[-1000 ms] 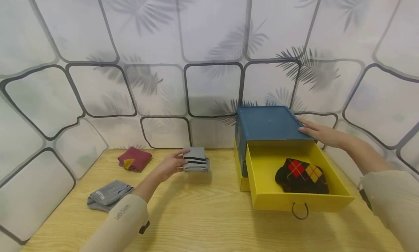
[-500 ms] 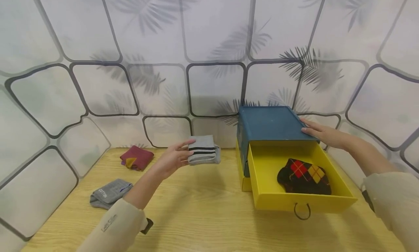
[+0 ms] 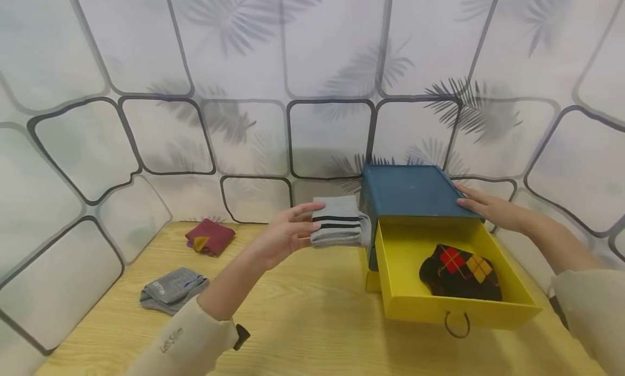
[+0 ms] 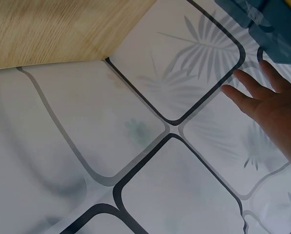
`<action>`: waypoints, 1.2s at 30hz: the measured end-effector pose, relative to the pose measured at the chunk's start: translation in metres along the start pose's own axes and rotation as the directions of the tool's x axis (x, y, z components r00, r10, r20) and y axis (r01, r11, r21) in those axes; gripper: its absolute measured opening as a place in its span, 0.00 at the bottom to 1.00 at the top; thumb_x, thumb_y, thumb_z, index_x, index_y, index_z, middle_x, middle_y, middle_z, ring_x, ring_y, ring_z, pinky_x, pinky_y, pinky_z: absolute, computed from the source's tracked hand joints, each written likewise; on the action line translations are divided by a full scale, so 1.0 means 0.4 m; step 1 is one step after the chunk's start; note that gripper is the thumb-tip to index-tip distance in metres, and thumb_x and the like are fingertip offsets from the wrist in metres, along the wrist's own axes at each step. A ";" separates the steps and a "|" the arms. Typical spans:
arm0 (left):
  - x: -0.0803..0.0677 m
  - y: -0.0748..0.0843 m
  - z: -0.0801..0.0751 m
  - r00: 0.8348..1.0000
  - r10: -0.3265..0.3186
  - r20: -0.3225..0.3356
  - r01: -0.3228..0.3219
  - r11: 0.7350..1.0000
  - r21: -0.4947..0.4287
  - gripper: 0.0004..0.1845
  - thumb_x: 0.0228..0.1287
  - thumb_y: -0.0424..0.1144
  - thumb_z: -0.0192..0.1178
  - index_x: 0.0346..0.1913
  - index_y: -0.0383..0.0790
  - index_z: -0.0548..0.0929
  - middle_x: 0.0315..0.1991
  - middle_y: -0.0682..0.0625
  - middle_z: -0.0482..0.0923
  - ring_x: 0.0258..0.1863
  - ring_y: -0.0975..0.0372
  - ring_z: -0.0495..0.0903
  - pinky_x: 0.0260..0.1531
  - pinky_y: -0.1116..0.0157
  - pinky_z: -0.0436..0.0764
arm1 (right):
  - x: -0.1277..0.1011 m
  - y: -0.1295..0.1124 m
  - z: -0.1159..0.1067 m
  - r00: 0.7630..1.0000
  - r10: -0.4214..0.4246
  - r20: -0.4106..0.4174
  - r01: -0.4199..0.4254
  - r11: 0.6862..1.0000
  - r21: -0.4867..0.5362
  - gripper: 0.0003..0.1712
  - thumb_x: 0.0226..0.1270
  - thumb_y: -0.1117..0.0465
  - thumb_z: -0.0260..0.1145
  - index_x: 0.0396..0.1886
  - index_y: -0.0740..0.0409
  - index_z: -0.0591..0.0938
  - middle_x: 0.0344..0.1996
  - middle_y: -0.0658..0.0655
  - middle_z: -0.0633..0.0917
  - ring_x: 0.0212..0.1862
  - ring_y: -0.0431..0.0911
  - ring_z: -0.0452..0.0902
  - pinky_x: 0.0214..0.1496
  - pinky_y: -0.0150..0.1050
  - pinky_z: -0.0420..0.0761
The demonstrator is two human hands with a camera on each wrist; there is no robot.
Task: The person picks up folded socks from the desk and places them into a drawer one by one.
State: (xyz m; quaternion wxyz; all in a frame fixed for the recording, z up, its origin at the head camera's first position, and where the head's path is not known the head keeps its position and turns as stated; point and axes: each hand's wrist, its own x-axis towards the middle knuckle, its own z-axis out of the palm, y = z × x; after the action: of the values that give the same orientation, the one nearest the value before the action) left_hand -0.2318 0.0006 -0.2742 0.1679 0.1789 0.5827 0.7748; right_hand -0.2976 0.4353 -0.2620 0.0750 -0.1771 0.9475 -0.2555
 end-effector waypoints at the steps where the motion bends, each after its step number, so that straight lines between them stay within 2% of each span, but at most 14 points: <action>1: -0.001 0.002 0.009 1.000 0.000 0.008 0.000 1.000 -0.006 0.25 0.65 0.25 0.50 0.65 0.35 0.64 0.52 0.41 0.69 0.38 0.61 0.74 0.42 0.63 0.75 | 0.000 0.000 0.001 1.000 0.001 -0.001 -0.001 1.000 0.000 0.37 0.75 0.51 0.41 0.72 0.54 0.33 0.65 0.79 0.40 0.60 0.79 0.37 0.48 0.73 0.47; 10: 0.010 0.010 0.085 0.999 -0.005 0.050 0.008 0.997 -0.070 0.24 0.64 0.23 0.51 0.63 0.34 0.67 0.50 0.42 0.70 0.38 0.59 0.75 0.46 0.59 0.75 | -0.006 0.006 0.005 1.000 -0.001 -0.010 0.001 1.000 -0.006 0.37 0.75 0.51 0.40 0.71 0.55 0.33 0.64 0.81 0.41 0.59 0.80 0.38 0.47 0.72 0.48; 17: 0.004 0.021 0.108 0.999 0.029 0.045 -0.026 0.998 -0.064 0.23 0.63 0.22 0.52 0.61 0.33 0.68 0.48 0.43 0.71 0.37 0.59 0.75 0.44 0.60 0.76 | -0.006 0.005 0.008 1.000 0.012 -0.001 -0.012 1.000 -0.010 0.37 0.75 0.50 0.40 0.71 0.53 0.32 0.64 0.81 0.40 0.59 0.80 0.38 0.47 0.72 0.48; 20: -0.005 0.028 0.118 0.998 0.026 0.055 -0.022 0.998 -0.064 0.22 0.63 0.23 0.52 0.61 0.34 0.69 0.49 0.43 0.71 0.37 0.59 0.74 0.43 0.61 0.76 | -0.002 0.000 0.007 1.000 0.012 -0.006 -0.013 1.000 -0.023 0.37 0.75 0.50 0.40 0.71 0.54 0.32 0.63 0.81 0.41 0.58 0.81 0.38 0.47 0.72 0.48; 22: -0.010 0.029 0.129 0.998 0.016 0.065 -0.012 0.998 -0.062 0.22 0.63 0.23 0.52 0.60 0.35 0.70 0.50 0.43 0.70 0.37 0.59 0.74 0.43 0.62 0.76 | 0.001 -0.002 0.006 1.000 0.012 -0.006 -0.013 1.000 -0.029 0.37 0.75 0.49 0.40 0.71 0.55 0.32 0.63 0.82 0.42 0.58 0.81 0.39 0.47 0.72 0.48; 24: -0.013 0.028 0.142 0.997 -0.001 0.071 0.005 0.999 -0.048 0.21 0.64 0.24 0.53 0.60 0.36 0.71 0.55 0.44 0.67 0.41 0.60 0.73 0.43 0.62 0.76 | 0.002 -0.002 0.007 1.000 0.017 -0.005 -0.017 0.999 -0.029 0.37 0.75 0.49 0.40 0.71 0.55 0.32 0.63 0.82 0.42 0.58 0.81 0.39 0.48 0.72 0.49; 27: -0.012 0.020 0.167 0.995 -0.029 0.092 0.032 0.999 -0.031 0.21 0.64 0.24 0.53 0.60 0.37 0.72 0.57 0.45 0.65 0.41 0.61 0.72 0.43 0.62 0.76 | 0.002 -0.001 0.008 1.000 0.019 -0.002 -0.019 1.000 -0.025 0.37 0.75 0.49 0.40 0.71 0.55 0.32 0.63 0.82 0.42 0.58 0.80 0.39 0.48 0.72 0.48; 29: -0.008 0.012 0.184 0.993 -0.049 0.108 0.053 0.998 -0.027 0.21 0.63 0.24 0.53 0.60 0.36 0.71 0.55 0.47 0.66 0.40 0.62 0.73 0.44 0.62 0.76 | 0.000 -0.001 0.008 1.000 0.017 -0.001 -0.017 1.000 -0.021 0.37 0.75 0.50 0.40 0.71 0.55 0.32 0.63 0.82 0.42 0.59 0.80 0.38 0.48 0.72 0.48; 31: 0.000 0.001 0.202 0.989 -0.068 0.130 0.072 0.997 -0.024 0.21 0.63 0.24 0.53 0.60 0.36 0.71 0.49 0.47 0.70 0.35 0.61 0.74 0.43 0.61 0.77 | -0.001 -0.001 0.007 1.000 0.014 0.001 -0.014 1.000 -0.016 0.37 0.75 0.50 0.40 0.71 0.55 0.32 0.63 0.82 0.41 0.59 0.80 0.38 0.48 0.72 0.48; 36: 0.025 -0.028 0.247 0.986 -0.100 0.132 0.101 0.995 -0.002 0.20 0.61 0.23 0.55 0.56 0.38 0.74 0.43 0.49 0.71 0.32 0.60 0.75 0.43 0.58 0.77 | 0.000 -0.005 0.003 1.000 0.015 0.005 -0.015 1.000 -0.012 0.37 0.75 0.50 0.40 0.71 0.53 0.32 0.63 0.82 0.41 0.59 0.80 0.37 0.48 0.71 0.48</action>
State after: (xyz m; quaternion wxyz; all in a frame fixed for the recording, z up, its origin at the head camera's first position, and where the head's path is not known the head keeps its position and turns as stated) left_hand -0.1933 0.0916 -0.2586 0.2454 0.1992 0.5751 0.7545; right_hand -0.2967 0.4333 -0.2619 0.0783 -0.1710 0.9502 -0.2487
